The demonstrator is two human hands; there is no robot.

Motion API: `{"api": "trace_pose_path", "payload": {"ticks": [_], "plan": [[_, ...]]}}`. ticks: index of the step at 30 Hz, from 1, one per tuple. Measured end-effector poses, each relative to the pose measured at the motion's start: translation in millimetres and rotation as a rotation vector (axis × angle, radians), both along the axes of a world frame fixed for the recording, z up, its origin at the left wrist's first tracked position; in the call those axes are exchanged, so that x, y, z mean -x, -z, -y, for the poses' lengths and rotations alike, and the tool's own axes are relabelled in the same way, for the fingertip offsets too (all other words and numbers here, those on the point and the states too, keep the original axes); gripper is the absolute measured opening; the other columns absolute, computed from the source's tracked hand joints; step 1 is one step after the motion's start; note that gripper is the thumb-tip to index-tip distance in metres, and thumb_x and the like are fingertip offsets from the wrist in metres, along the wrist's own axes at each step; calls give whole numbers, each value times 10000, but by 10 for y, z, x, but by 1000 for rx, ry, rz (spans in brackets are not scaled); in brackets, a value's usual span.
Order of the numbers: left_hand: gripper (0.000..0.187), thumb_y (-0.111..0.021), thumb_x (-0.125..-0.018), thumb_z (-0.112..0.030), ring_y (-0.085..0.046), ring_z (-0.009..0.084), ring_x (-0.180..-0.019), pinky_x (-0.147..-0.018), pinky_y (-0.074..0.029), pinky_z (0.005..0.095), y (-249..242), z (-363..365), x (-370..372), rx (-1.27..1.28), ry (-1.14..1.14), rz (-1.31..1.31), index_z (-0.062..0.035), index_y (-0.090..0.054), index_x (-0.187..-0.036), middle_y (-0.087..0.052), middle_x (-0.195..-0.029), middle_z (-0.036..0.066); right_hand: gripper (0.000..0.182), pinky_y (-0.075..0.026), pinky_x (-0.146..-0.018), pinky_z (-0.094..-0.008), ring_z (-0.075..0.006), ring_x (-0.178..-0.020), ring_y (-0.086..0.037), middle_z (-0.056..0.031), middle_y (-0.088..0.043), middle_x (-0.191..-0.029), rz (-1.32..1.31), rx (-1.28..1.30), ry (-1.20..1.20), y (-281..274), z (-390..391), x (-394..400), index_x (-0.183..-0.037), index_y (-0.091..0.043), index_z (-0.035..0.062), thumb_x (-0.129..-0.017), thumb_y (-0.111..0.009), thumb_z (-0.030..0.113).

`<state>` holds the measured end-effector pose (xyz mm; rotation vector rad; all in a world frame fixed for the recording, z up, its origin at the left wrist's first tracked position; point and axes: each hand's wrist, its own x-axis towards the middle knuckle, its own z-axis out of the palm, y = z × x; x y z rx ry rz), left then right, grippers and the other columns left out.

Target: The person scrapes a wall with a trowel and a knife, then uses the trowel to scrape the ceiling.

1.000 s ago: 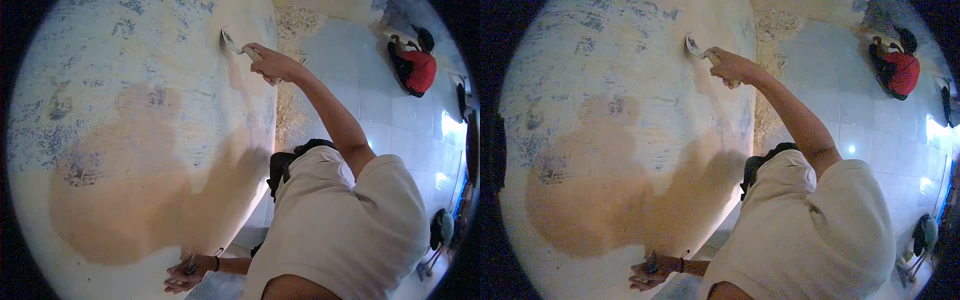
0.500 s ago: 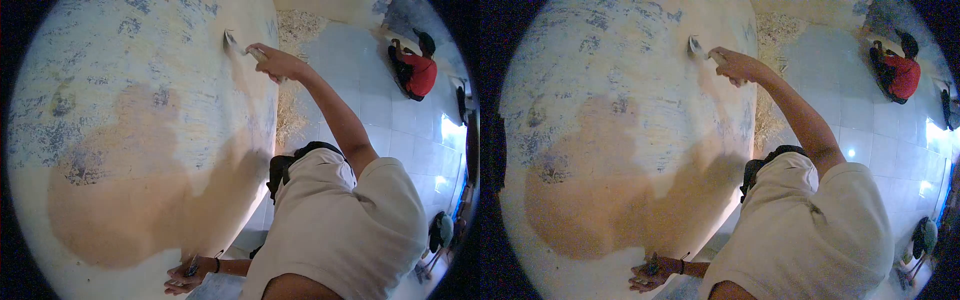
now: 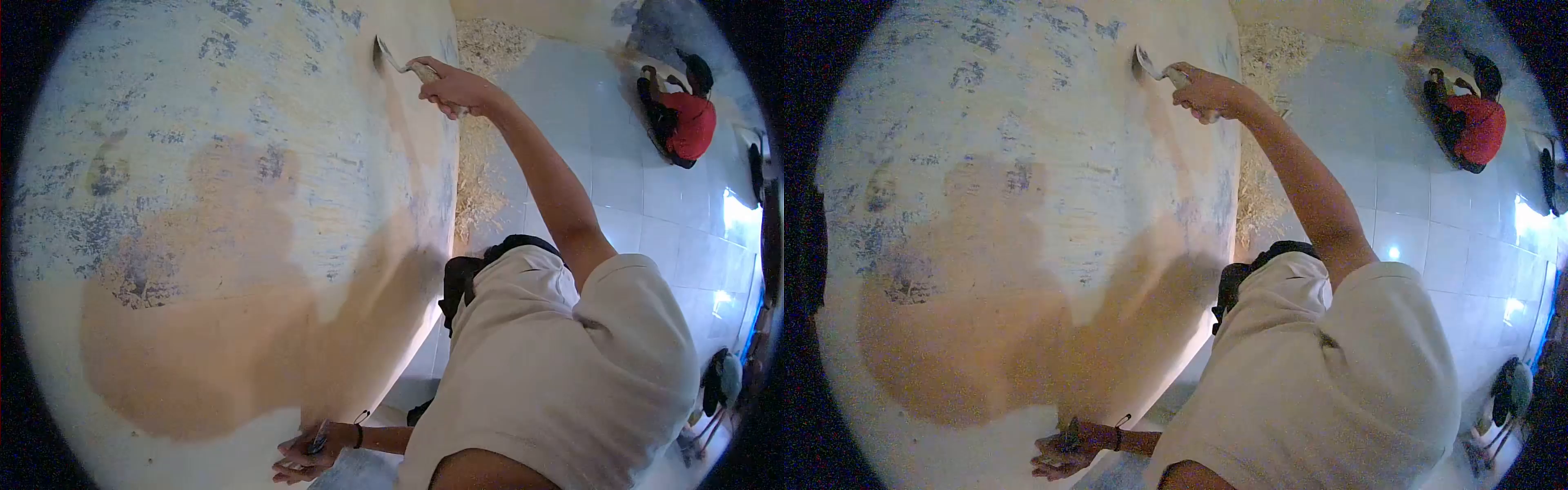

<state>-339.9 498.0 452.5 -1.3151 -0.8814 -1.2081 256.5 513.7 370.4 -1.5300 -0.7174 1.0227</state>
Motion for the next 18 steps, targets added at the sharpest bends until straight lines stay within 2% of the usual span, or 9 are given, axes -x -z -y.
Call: {"api": "trace_pose_path", "payload": {"ticks": [4, 6, 8, 10, 12, 13, 14, 16, 18], "plan": [[317, -660, -962, -336, -443, 342, -1388, -1218, -226, 490, 44, -3, -11, 48, 128, 119, -111, -674, -1186, -562, -1378, 134, 687, -412, -430, -312, -126, -461, -495, -15, -476, -644, 102, 61, -71, -179, 177, 148, -1499, -355, 209, -859, -597, 148], [185, -643, -956, -142, -428, 346, -1401, -1210, -261, 523, 73, -45, -81, 31, 240, 196, -119, -657, -1139, -557, -1358, 113, 675, -421, -429, -320, -134, -448, -494, -21, -479, -644, 193, 66, -14, -77, 66, 44, -1489, -367, 201, -857, -599, 148], [234, -657, -939, -167, -404, 339, -1418, -1213, -261, 527, 32, 5, -45, 46, 181, 122, -103, -640, -1163, -529, -1390, 113, 660, -431, -428, -329, -142, -444, -496, -28, -488, -648, 194, 61, 30, 55, -16, 56, -1478, -377, 197, -862, -609, 160], [500, -703, -910, -412, -371, 321, -1441, -1228, -226, 501, 3, 65, 3, 85, -41, -77, -61, -622, -1256, -477, -1474, 134, 642, -441, -428, -339, -151, -447, -503, -35, -502, -656, 125, 40, 73, 167, -61, 38, -1468, -385, 197, -874, -628, 187], [543, -701, -892, -472, -383, 327, -1434, -1218, -236, 516, 9, 18, -14, 65, 98, -10, -67, -636, -1247, -495, -1465, 139, 639, -442, -421, -337, -157, -452, -512, -50, -529, -670, 94, 33, 86, 380, -55, 134, -1468, -377, 206, -890, -649, 223], [529, -690, -895, -488, -410, 339, -1417, -1209, -242, 527, -12, 41, -32, 43, 16, -68, -80, -655, -1230, -527, -1438, 147, 639, -442, -417, -336, -160, -454, -516, -58, -543, -677, 80, 31, 92, 536, -35, 236, -1468, -374, 211, -897, -660, 241], [518, -679, -899, -505, -436, 350, -1399, -1200, -249, 539, -62, 69, -99, 15, -64, -125, -93, -674, -1213, -559, -1410, 155, 642, -452, -412, -343, -165, -456, -528, -67, -557, -687, 268, -60, 82, 889, -9, 383, -1472, -362, 218, -907, -665, 259], [481, -663, -913, -505, -460, 360, -1380, -1191, -255, 541, -87, 88, -163, 2, -59, -110, -110, -693, -1186, -588, -1376, 160, 650, -477, -405, -356, -176, -458, -555, -82, -581, -705, 253, -12, 102, 961, 160, 724, -1479, -341, 235, -919, -669, 270], [463, -639, -929, -511, -472, 369, -1369, -1187, -255, 548, -75, 78, -158, 7, -83, -84, -124, -702, -1175, -600, -1363, 161, 623, -534, -452, -400, -237, -503, -615, -132, -617, -738, 31, 148, 103, 780, 326, 1088, -1441, -355, 199, -909, -673, 263]]}}
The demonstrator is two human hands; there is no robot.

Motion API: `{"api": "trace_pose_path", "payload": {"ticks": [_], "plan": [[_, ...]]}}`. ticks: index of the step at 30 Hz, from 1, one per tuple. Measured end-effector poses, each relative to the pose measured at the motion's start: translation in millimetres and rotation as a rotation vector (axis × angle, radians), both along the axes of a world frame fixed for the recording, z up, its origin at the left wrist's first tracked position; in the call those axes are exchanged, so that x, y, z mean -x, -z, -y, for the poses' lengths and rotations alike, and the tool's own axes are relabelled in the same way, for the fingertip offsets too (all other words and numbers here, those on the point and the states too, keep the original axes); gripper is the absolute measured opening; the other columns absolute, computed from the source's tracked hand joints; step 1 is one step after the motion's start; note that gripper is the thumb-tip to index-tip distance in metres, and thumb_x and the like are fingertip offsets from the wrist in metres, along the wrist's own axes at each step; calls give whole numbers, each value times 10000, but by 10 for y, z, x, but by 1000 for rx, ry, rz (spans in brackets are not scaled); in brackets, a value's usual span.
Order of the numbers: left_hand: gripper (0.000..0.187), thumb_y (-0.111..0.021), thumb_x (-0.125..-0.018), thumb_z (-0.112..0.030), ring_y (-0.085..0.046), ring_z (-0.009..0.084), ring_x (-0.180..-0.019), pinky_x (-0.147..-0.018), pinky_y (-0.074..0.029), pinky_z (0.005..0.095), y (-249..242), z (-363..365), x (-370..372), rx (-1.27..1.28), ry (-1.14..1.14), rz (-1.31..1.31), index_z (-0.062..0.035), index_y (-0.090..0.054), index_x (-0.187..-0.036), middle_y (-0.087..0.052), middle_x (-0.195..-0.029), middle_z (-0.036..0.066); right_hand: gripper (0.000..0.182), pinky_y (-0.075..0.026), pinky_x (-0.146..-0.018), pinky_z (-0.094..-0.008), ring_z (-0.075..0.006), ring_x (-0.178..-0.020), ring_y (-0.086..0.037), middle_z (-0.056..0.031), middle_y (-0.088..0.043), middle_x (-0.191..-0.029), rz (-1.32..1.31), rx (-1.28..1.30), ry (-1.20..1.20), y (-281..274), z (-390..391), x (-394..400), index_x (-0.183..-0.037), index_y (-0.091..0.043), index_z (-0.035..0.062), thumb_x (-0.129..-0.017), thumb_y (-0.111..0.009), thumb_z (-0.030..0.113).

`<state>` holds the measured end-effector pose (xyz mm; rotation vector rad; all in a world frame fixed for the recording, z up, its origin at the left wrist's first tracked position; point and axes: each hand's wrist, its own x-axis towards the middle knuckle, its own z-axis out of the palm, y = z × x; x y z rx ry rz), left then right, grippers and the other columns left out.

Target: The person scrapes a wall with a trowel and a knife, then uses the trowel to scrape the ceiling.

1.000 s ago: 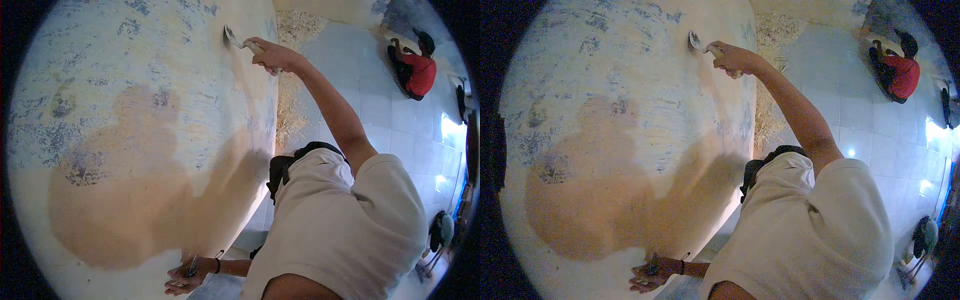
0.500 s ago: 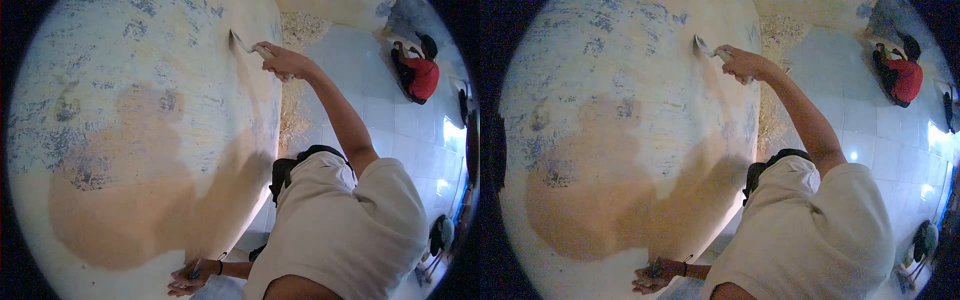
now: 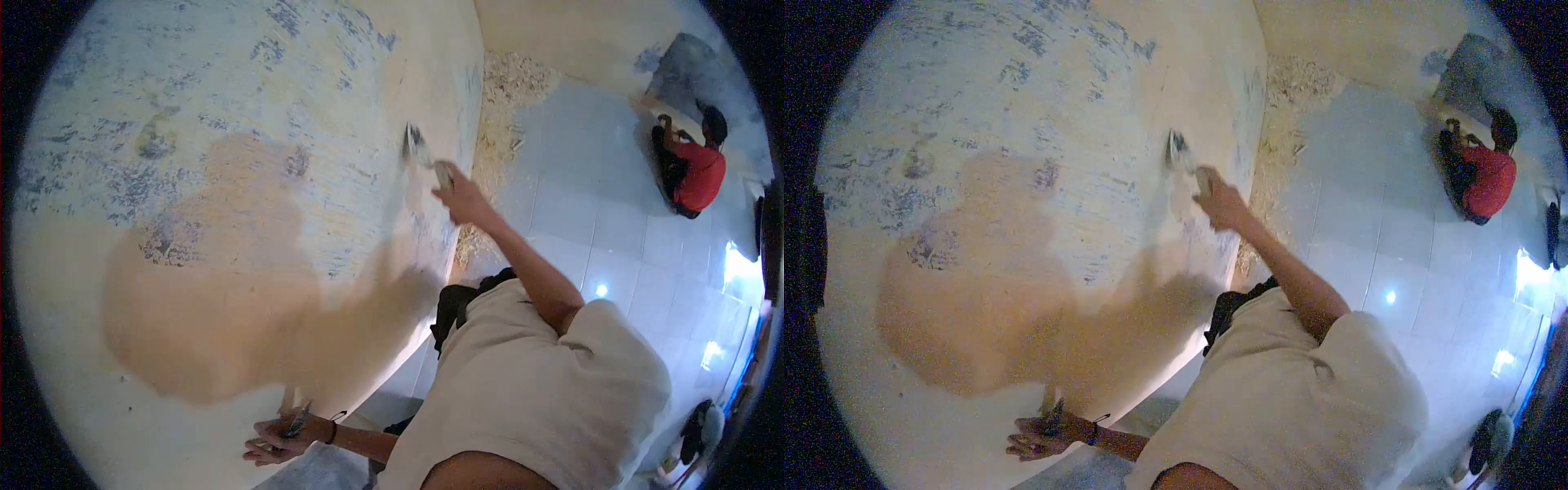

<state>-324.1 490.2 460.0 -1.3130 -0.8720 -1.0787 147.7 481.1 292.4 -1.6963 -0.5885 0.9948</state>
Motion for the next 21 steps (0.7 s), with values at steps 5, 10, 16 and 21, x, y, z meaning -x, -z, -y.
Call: {"api": "trace_pose_path", "payload": {"ticks": [5, 10, 16, 21], "plan": [[174, -644, -963, -165, -467, 397, -1362, -1170, -286, 614, 53, 45, 132, 88, -60, -8, -99, -649, -1124, -550, -1346, 147, 480, -546, -463, -382, -234, -551, -649, -162, -642, -828, -95, -26, -104, 16, 138, 249, -1258, -407, 28, -901, -670, 211], [217, -674, -944, -165, -469, 405, -1357, -1199, -252, 582, -11, 63, -13, 80, 40, -6, -90, -685, -1147, -578, -1345, 143, 502, -544, -469, -343, -211, -558, -636, -129, -612, -804, -139, -106, -123, -61, 467, 348, -1272, -398, 22, -897, -678, 205], [247, -687, -934, -260, -472, 374, -1368, -1187, -261, 583, 91, 52, 73, 96, 7, 58, -115, -720, -1132, -606, -1350, 136, 507, -476, -436, -336, -177, -503, -576, -73, -568, -694, -97, 19, -350, 187, 858, 265, -1251, -447, 34, -898, -696, 298], [293, -615, -981, -337, -497, 372, -1350, -1183, -253, 583, 89, 59, -57, 83, -5, 96, -123, -731, -1143, -614, -1361, 132, 472, -451, -422, -328, -163, -474, -532, -42, -531, -658, -146, 21, -291, 244, 1178, 220, -1196, -473, 22, -936, -673, 361]]}}
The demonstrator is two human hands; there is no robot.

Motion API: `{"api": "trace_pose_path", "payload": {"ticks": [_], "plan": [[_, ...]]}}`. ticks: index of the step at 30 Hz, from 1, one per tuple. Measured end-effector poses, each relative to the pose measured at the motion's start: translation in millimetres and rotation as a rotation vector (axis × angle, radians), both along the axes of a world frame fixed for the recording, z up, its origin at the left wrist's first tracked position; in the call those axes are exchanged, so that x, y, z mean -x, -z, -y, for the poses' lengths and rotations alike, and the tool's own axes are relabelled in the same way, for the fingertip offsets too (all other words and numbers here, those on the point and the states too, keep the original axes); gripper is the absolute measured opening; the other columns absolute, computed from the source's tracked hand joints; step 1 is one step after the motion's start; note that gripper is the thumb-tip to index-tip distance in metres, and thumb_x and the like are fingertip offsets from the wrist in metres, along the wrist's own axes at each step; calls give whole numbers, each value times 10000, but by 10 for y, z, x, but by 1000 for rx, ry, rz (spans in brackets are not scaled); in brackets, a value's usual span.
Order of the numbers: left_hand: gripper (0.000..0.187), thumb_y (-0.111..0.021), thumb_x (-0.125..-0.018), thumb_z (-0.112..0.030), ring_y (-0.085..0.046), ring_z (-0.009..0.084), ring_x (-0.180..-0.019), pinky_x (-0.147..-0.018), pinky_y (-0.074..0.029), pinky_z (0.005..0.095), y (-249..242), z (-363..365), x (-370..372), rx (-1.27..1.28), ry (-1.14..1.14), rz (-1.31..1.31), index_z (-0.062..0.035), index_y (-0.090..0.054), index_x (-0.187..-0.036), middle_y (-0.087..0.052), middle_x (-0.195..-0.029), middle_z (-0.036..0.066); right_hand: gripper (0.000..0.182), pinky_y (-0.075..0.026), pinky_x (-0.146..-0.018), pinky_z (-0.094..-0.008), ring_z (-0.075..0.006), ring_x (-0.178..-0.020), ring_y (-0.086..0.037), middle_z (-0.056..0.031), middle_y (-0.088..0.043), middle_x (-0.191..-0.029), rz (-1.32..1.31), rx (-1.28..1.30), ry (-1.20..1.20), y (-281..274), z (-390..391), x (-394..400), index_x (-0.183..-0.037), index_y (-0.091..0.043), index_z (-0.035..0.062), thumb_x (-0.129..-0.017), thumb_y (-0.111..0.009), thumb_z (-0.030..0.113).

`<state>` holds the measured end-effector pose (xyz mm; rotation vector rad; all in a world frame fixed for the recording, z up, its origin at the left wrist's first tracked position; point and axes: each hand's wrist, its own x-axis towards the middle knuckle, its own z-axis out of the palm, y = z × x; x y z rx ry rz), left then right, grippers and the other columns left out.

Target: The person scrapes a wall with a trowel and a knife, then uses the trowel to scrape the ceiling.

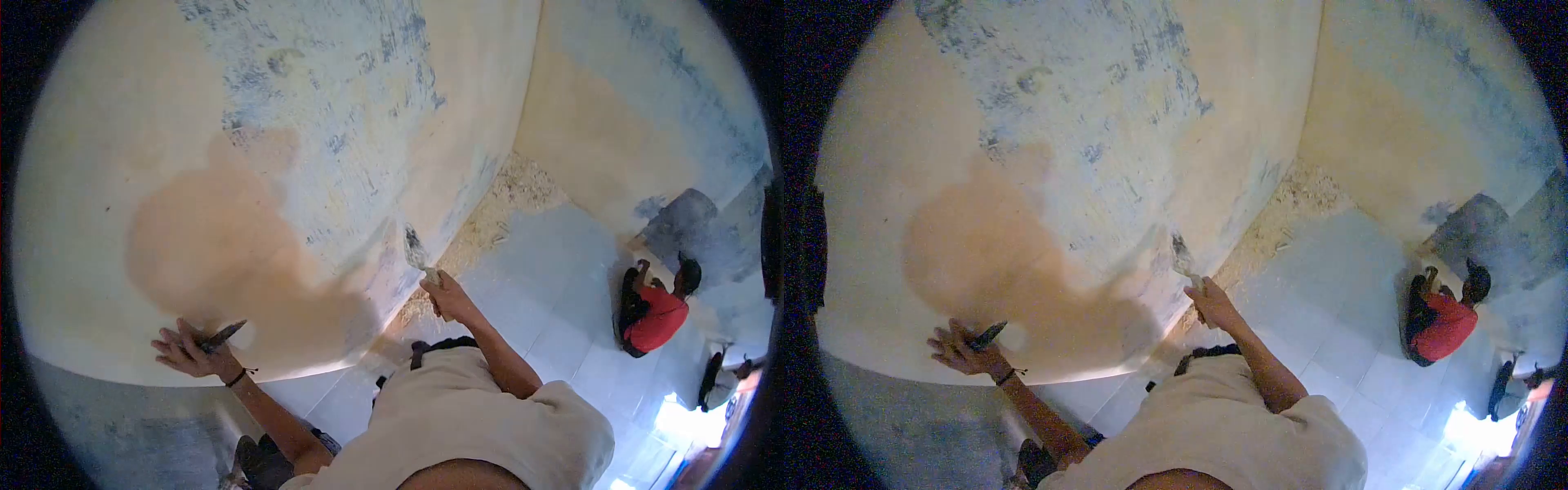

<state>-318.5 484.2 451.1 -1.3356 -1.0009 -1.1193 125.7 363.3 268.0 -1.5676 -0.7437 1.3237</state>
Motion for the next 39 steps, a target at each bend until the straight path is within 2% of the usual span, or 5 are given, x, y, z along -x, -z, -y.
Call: {"api": "trace_pose_path", "payload": {"ticks": [16, 25, 27, 31, 39], "plan": [[583, -562, -879, 44, -611, 341, -1097, -818, -477, 443, -384, 1241, -1258, 794, 314, 242, -132, -485, -1430, -623, -1193, 149, 149, -434, -468, -252, -107, -549, -481, 3, -487, -703, -1094, 370, -93, 95, 1663, -563, -1001, -518, 104, -988, -596, 230], [637, -648, -814, -14, -561, 326, -1208, -996, -469, 410, -2149, 174, -2270, 312, 230, -151, -171, -502, -1414, -589, -1283, 129, 222, -469, -496, -291, -137, -547, -532, -17, -542, -742, -516, -120, -65, -501, 874, -1398, -1105, -497, 111, -990, -583, 280], [582, -657, -844, -100, -493, 329, -1319, -1062, -404, 547, -2533, -204, -2437, 128, 54, -218, -180, -515, -1403, -545, -1417, 107, 297, -478, -485, -291, -132, -555, -557, -23, -565, -764, -355, -212, -139, -750, 598, -1611, -1180, -495, 116, -992, -599, 320], [641, -720, -790, -136, -428, 286, -1391, -1032, -244, 789, -2590, -1041, -2586, -27, -35, 6, -311, -552, -1382, -482, -1488, -14, 362, -461, -470, -300, -123, -495, -531, -5, -555, -694, -119, -373, -241, -1029, 156, -2021, -1222, -502, 101, -989, -610, 356], [460, -677, -829, -291, -490, 338, -1328, -1048, -159, 810, -2361, -1450, -2693, -275, 34, 62, -313, -639, -1287, -590, -1392, 47, 521, -447, -459, -384, -174, -409, -486, -59, -469, -539, 138, -203, -365, -47, -567, -2952, -1071, -589, 51, -1009, -468, 554]]}}
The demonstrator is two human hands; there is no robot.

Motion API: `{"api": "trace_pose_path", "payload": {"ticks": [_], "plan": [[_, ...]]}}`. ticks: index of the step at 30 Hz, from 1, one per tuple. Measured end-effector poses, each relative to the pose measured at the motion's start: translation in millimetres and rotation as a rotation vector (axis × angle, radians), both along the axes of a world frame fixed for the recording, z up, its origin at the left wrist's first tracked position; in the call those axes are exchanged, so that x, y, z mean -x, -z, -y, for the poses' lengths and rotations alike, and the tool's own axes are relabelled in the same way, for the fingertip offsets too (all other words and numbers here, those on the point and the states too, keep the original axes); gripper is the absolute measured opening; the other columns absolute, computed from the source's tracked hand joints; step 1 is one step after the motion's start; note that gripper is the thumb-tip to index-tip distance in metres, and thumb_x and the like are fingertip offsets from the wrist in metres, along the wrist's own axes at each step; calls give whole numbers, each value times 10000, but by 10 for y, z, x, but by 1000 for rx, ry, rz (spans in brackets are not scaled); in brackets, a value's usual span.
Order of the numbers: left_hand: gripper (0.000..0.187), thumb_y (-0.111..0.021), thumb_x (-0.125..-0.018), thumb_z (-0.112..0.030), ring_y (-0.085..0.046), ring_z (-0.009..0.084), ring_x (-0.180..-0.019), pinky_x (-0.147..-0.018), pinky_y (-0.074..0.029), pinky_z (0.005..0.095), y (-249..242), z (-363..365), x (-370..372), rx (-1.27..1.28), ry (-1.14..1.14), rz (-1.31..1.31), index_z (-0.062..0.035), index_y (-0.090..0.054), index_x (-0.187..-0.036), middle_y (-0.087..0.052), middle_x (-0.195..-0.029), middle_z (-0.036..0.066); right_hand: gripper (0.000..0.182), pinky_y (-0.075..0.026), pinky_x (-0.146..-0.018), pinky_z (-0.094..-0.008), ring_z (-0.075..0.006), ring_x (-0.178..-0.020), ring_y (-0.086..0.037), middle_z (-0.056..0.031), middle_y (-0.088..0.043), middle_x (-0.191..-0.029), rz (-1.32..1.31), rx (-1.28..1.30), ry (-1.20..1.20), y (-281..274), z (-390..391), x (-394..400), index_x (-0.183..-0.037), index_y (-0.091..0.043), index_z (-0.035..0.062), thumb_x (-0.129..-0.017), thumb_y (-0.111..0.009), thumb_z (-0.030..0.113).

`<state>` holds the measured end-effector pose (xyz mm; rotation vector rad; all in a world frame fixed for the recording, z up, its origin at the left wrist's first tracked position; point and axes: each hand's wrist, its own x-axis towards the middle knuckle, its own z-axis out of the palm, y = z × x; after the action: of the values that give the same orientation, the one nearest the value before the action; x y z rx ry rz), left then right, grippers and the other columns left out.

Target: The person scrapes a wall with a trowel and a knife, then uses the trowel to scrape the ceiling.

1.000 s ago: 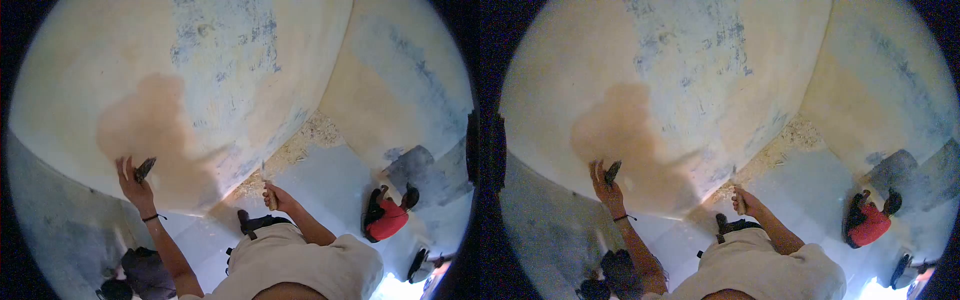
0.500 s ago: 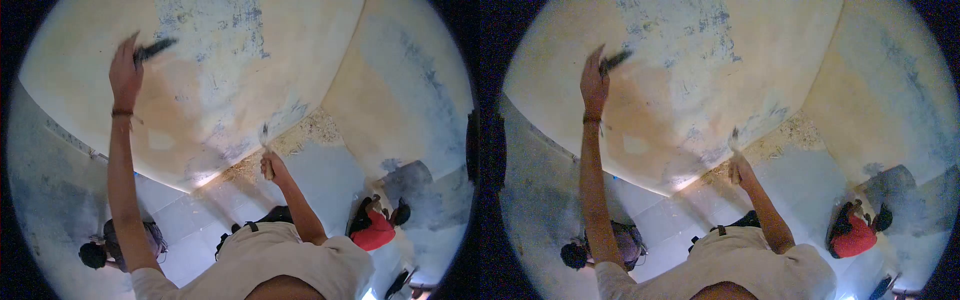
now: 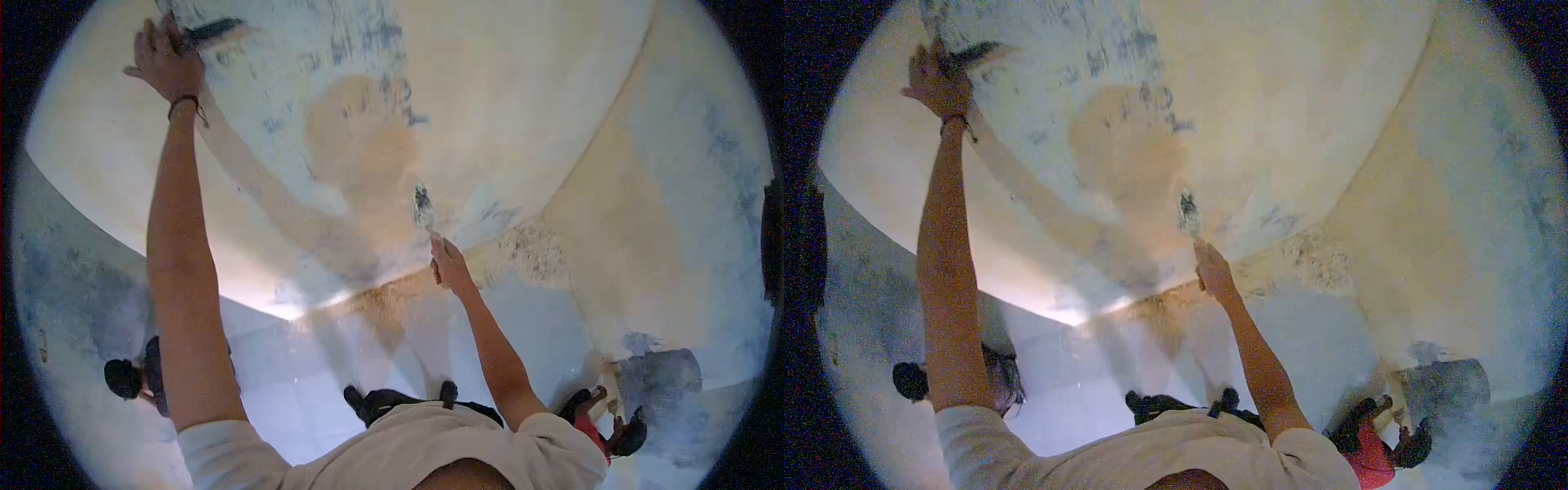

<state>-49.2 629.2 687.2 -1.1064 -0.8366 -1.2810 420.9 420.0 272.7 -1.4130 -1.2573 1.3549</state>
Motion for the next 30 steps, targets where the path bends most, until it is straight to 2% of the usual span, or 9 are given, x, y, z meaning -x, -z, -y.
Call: {"api": "trace_pose_path", "payload": {"ticks": [3, 7, 10, 13, 14, 21, 24, 27, 30], "plan": [[525, -668, -800, -370, -524, 372, -1260, -1102, -346, 570, -125, -215, 284, -85, -72, -118, -231, -642, -1305, -601, -1363, 81, 553, -447, -511, -446, -274, -467, -541, -136, -506, -550, 100, -155, 30, 378, -300, 298, -950, -584, 28, -1012, -453, 561], [473, -663, -827, -345, -486, 365, -1248, -1060, -349, 606, -336, -141, 316, -71, -150, -196, -179, -613, -1268, -582, -1297, 114, 571, -422, -525, -476, -379, -550, -571, -211, -535, -597, 201, -213, 88, 604, -366, 673, -854, -562, 14, -1022, -440, 546], [447, -599, -924, -107, -239, 440, -1457, -1152, -190, 732, -141, 326, -361, 156, -94, 5, -38, -435, -1334, -347, -1474, 214, 573, -417, -520, -466, -377, -532, -533, -207, -525, -586, 183, -212, 122, 837, -485, 830, -831, -557, 11, -1025, -443, 538], [436, -554, -940, -140, -239, 408, -1460, -1147, -175, 741, -229, 385, -304, 275, -174, 62, -46, -435, -1349, -300, -1521, 198, 574, -376, -486, -398, -248, -486, -472, -108, -463, -536, 189, -292, 131, 928, -581, 915, -793, -525, 27, -1032, -432, 541], [392, -534, -925, -112, -364, 417, -1356, -1102, -303, 680, -263, 247, -174, 123, -264, -31, -49, -460, -1305, -371, -1436, 200, 577, -359, -472, -363, -185, -466, -446, -58, -434, -512, 191, -311, 134, 914, -605, 924, -775, -510, 37, -1036, -424, 544], [392, -533, -920, -107, -372, 417, -1340, -1091, -310, 674, -223, 202, -117, 78, -220, -63, -49, -461, -1301, -376, -1423, 200, 584, -381, -486, -373, -208, -484, -485, -105, -460, -530, 180, -221, 147, 757, -880, 1213, -817, -546, 25, -1021, -443, 563], [392, -533, -918, -105, -375, 416, -1333, -1087, -312, 671, -205, 215, -145, 67, -206, -66, -48, -462, -1300, -378, -1417, 199, 477, -391, -470, -460, -388, -477, -532, -229, -541, -574, 175, -185, 156, 627, -770, 1170, -880, -572, 18, -1028, -498, 466], [392, -533, -916, -103, -378, 416, -1326, -1082, -315, 668, -206, 285, -203, 59, -199, -72, -48, -462, -1298, -380, -1411, 199, 488, -407, -480, -480, -399, -511, -581, -228, -557, -586, 315, -289, 146, 693, -732, 1084, -887, -572, 19, -1024, -496, 481], [392, -532, -914, -101, -381, 416, -1319, -1078, -318, 665, -139, 282, -224, 64, -194, -76, -47, -463, -1296, -382, -1405, 199, 560, -383, -491, -396, -261, -481, -482, -159, -490, -551, 256, -215, 139, 158, -723, 1118, -858, -574, 8, -1030, -452, 526]]}}
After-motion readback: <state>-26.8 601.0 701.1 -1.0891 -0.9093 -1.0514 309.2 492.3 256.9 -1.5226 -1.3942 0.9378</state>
